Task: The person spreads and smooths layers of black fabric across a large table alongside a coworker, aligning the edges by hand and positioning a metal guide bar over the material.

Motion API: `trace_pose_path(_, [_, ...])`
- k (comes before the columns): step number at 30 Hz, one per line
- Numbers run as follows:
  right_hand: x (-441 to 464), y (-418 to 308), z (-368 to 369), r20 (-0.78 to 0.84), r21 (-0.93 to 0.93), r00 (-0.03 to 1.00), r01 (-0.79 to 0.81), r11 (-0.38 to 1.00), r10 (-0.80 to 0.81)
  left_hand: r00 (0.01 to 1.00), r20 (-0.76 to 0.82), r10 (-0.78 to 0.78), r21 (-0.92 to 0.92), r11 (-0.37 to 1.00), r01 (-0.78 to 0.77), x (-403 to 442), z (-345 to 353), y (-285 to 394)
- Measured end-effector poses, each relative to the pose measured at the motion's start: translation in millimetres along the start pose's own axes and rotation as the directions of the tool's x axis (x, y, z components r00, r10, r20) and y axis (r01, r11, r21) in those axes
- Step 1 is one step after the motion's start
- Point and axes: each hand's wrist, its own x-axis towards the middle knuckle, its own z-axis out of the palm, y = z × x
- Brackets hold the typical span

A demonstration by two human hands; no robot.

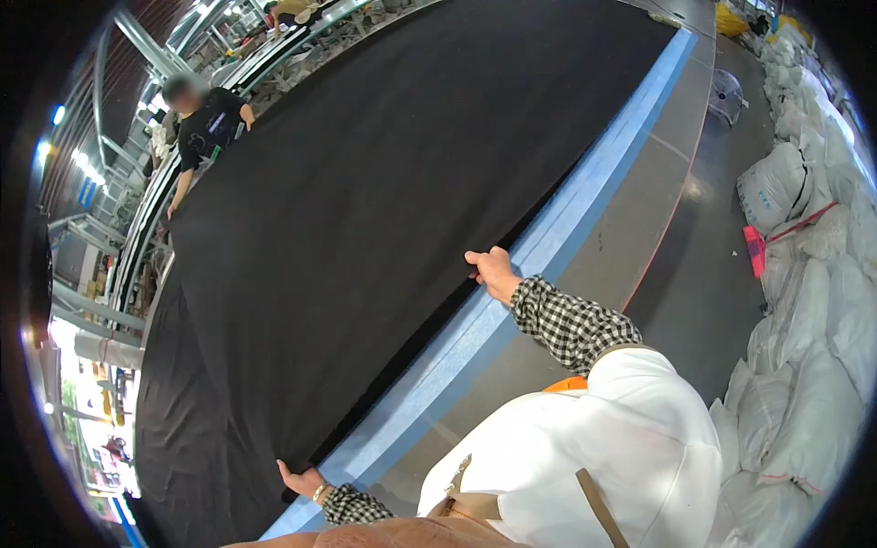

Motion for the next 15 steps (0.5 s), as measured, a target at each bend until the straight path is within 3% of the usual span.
trace_pose_path(2, [-5,4,-5,-0.007,-0.029,1.000,-0.027,0.999,0.027,0.981,-0.018,-0.193,-0.292,0.940,0.179,0,3,-13])
trace_pose_path(4, [-12,4,-6,-0.026,-0.054,0.999,-0.044,0.998,0.043,0.937,-0.016,-0.349,-0.405,0.859,0.314,-4,7,-20])
trace_pose_path(5, [-14,3,-6,-0.025,-0.065,0.998,-0.051,0.997,0.049,0.974,-0.031,-0.223,-0.066,0.973,0.221,-10,8,-21])
trace_pose_path(6, [-15,3,-6,-0.024,-0.074,0.998,-0.057,0.996,0.056,0.991,-0.015,-0.133,0.173,0.976,0.134,-16,8,-21])
trace_pose_path(8, [-16,7,-8,-0.033,-0.077,0.997,-0.069,0.995,0.066,0.996,0.080,0.026,0.602,0.796,-0.069,-23,5,-23])
trace_pose_path(9, [-13,10,-8,-0.042,-0.072,0.997,-0.072,0.995,0.069,0.993,0.060,-0.105,0.381,0.922,0.075,-19,6,-27])
trace_pose_path(12, [-12,13,-10,-0.051,-0.079,0.996,-0.073,0.994,0.069,0.990,0.075,0.118,0.514,0.847,-0.140,-41,19,-30])
trace_pose_path(13, [-13,13,-9,-0.047,-0.088,0.996,-0.075,0.993,0.071,0.961,0.147,0.232,0.426,0.862,-0.273,-44,26,-31])
trace_pose_path(15, [-11,16,-8,-0.046,-0.112,0.997,-0.069,0.991,0.064,0.983,0.184,0.007,0.286,0.956,-0.060,-62,46,-9])
